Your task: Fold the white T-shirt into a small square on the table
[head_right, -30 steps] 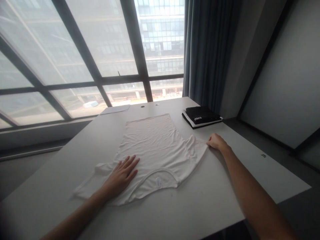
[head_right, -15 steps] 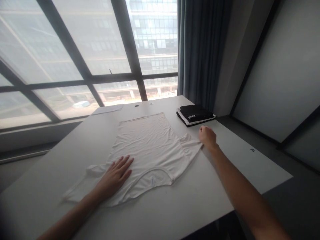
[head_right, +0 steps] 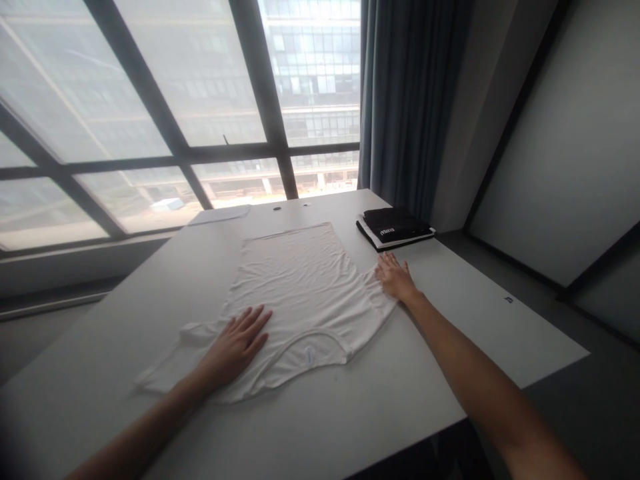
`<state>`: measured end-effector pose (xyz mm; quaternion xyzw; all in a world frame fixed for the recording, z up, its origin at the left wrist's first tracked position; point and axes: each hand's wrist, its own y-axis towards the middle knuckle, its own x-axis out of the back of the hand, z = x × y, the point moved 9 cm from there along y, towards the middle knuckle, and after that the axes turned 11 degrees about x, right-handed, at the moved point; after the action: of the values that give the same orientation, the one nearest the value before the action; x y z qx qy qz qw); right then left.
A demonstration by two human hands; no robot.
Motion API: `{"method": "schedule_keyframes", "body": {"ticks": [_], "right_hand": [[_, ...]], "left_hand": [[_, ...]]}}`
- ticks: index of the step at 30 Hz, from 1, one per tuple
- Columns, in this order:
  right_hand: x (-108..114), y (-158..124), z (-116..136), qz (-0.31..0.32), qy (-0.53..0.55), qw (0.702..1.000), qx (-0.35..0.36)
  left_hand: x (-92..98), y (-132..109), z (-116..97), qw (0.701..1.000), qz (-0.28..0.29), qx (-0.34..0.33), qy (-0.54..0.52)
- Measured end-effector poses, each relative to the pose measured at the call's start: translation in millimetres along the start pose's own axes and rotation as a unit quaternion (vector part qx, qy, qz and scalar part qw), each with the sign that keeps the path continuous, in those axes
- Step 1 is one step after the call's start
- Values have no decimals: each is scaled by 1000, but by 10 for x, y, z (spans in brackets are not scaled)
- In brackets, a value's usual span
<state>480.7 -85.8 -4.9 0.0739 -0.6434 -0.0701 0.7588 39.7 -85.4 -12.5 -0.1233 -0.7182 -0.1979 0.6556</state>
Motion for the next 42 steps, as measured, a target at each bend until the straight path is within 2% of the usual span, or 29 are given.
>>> {"method": "schedule_keyframes", "body": {"ticks": [3,5,7,10,13,16,18,21,24,27,30,33,35,37,39,42], "right_hand": [[-62,-55,-301,40,6,997,-60],[21,-83,-427,7,2,996,-90],[156,-90,-426,-50,-3,994,-98],[203,-35,-122,-75,5,997,-28],[1,9,335,-9,12,996,82],[-220,-4,521,65,11,992,106],[-222,-6,486,62,10,994,95],[-100,-9,299,20,7,998,65],[-87,-34,101,46,1,998,33],[-29,-50,73,47,-11,999,22],[167,-53,341,-32,-9,998,61],[221,-105,873,-60,36,984,164],[139,-183,1235,-34,59,969,238],[-6,-272,1474,14,63,958,279],[-153,-346,1561,65,56,955,284],[-270,-419,1533,110,51,954,274]], "left_hand": [[1,3,0,1000,6,6,1],[5,5,0,1000,8,10,1],[11,4,-6,1000,6,9,-2],[16,1,-15,1000,2,5,-5],[11,0,-11,1000,4,5,-3],[4,3,-4,1000,8,7,0],[3,4,-2,1000,9,8,2],[-9,6,1,1000,14,7,3],[-17,12,5,1000,15,5,0],[19,6,-10,1000,9,8,-4],[146,-53,-141,1000,-12,-22,-19],[234,-177,-411,992,10,-111,-49],[214,-264,-560,983,57,-165,-64],[174,-320,-628,975,97,-189,-70],[150,-345,-639,971,114,-195,-72],[165,-374,-646,969,114,-205,-80]]}}
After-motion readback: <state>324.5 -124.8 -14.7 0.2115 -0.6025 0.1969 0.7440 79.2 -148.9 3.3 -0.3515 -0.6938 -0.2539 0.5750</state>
